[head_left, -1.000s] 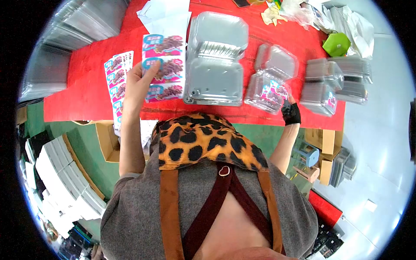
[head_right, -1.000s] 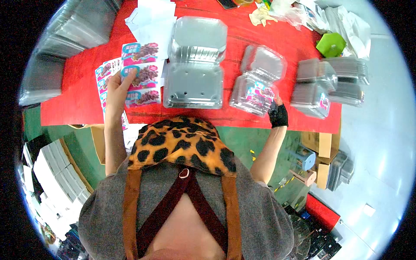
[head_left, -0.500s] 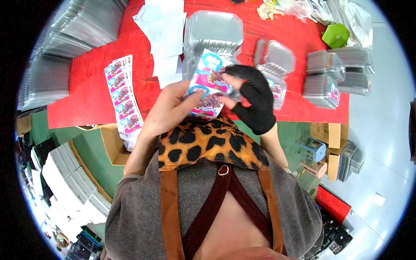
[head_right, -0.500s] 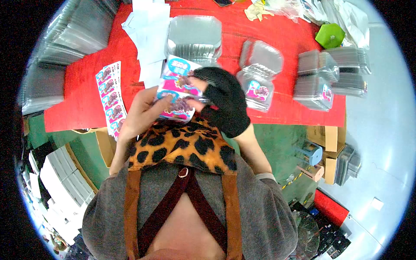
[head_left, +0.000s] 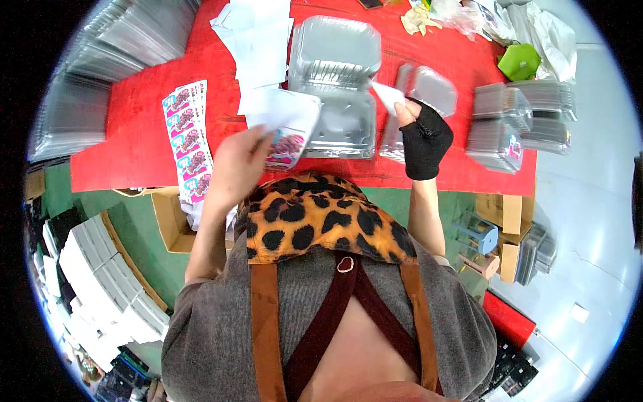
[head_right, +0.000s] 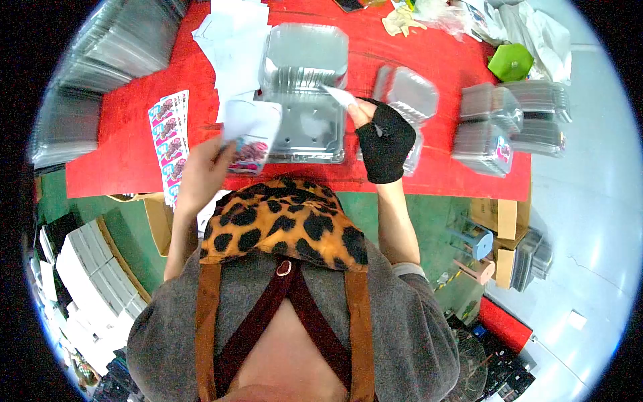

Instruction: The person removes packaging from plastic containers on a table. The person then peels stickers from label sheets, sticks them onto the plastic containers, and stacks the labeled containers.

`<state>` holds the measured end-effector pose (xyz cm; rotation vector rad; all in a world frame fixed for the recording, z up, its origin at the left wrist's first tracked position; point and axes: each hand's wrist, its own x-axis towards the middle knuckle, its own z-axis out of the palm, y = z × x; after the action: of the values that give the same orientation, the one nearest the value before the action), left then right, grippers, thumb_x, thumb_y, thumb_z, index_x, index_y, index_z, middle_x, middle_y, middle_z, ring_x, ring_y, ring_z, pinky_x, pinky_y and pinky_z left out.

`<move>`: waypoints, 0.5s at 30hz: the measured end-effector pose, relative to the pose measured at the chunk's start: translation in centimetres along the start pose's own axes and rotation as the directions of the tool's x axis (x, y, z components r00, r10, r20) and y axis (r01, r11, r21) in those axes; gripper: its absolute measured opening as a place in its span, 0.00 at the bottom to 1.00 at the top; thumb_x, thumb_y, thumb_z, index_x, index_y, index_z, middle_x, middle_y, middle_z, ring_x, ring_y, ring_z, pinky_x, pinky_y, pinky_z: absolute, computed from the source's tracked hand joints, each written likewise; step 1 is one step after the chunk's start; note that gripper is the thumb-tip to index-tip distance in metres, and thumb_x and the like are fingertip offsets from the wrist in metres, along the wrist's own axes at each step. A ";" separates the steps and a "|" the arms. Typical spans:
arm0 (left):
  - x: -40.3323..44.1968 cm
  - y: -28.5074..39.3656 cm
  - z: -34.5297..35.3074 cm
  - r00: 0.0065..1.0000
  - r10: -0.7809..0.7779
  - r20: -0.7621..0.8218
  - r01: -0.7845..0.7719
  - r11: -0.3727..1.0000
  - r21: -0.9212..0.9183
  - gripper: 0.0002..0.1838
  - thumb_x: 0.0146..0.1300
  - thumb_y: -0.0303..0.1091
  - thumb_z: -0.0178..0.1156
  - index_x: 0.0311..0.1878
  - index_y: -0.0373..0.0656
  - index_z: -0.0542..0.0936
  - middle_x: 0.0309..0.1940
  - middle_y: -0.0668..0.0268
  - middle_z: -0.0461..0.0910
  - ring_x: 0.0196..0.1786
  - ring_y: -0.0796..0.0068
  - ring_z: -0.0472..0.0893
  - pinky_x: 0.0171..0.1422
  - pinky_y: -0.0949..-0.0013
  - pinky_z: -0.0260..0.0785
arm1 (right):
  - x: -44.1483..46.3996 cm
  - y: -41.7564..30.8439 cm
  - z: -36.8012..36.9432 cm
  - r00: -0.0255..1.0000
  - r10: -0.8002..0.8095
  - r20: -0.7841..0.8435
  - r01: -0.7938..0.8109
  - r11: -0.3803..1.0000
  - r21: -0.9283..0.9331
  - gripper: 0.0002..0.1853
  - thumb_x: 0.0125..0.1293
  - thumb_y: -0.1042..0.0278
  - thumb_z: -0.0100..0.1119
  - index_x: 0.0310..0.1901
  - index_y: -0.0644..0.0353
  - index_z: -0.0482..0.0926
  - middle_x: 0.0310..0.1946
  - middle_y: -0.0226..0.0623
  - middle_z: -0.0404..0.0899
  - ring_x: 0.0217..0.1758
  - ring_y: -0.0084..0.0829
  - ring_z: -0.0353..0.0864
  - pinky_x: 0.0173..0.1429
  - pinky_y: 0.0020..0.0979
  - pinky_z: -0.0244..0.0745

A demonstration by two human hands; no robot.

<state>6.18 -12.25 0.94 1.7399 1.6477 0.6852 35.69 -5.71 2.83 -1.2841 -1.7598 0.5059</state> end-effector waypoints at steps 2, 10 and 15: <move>0.1 -1.2 -1.1 0.993 -0.112 -0.047 0.090 0.939 -0.333 0.13 0.71 0.35 0.57 0.46 0.33 0.80 0.32 0.61 0.84 0.34 0.77 0.80 0.38 0.69 0.71 | 0.4 0.0 0.8 0.969 -0.245 0.008 0.245 0.963 -0.111 0.07 0.60 0.70 0.67 0.39 0.59 0.86 0.36 0.39 0.86 0.37 0.35 0.86 0.41 0.33 0.79; 0.5 -3.2 -1.2 0.914 -0.404 -0.036 0.222 0.571 -0.790 0.14 0.71 0.36 0.58 0.46 0.31 0.81 0.33 0.64 0.85 0.32 0.85 0.81 0.34 0.79 0.72 | -0.1 1.7 4.9 0.788 -0.493 0.368 0.570 0.811 -0.134 0.08 0.59 0.67 0.65 0.40 0.57 0.84 0.37 0.41 0.85 0.38 0.42 0.84 0.42 0.39 0.79; 1.0 -3.6 -0.8 0.872 -0.480 0.094 0.286 0.344 -0.895 0.14 0.70 0.36 0.59 0.44 0.31 0.81 0.34 0.62 0.86 0.32 0.80 0.84 0.36 0.78 0.76 | -1.7 2.2 5.9 0.811 -0.372 0.452 0.465 0.879 -0.110 0.12 0.61 0.59 0.63 0.39 0.58 0.84 0.41 0.42 0.83 0.44 0.43 0.82 0.46 0.42 0.77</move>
<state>3.31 -11.11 -1.29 0.4637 1.2919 1.2153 32.10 -5.44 -2.62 -0.9126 -2.4451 0.3518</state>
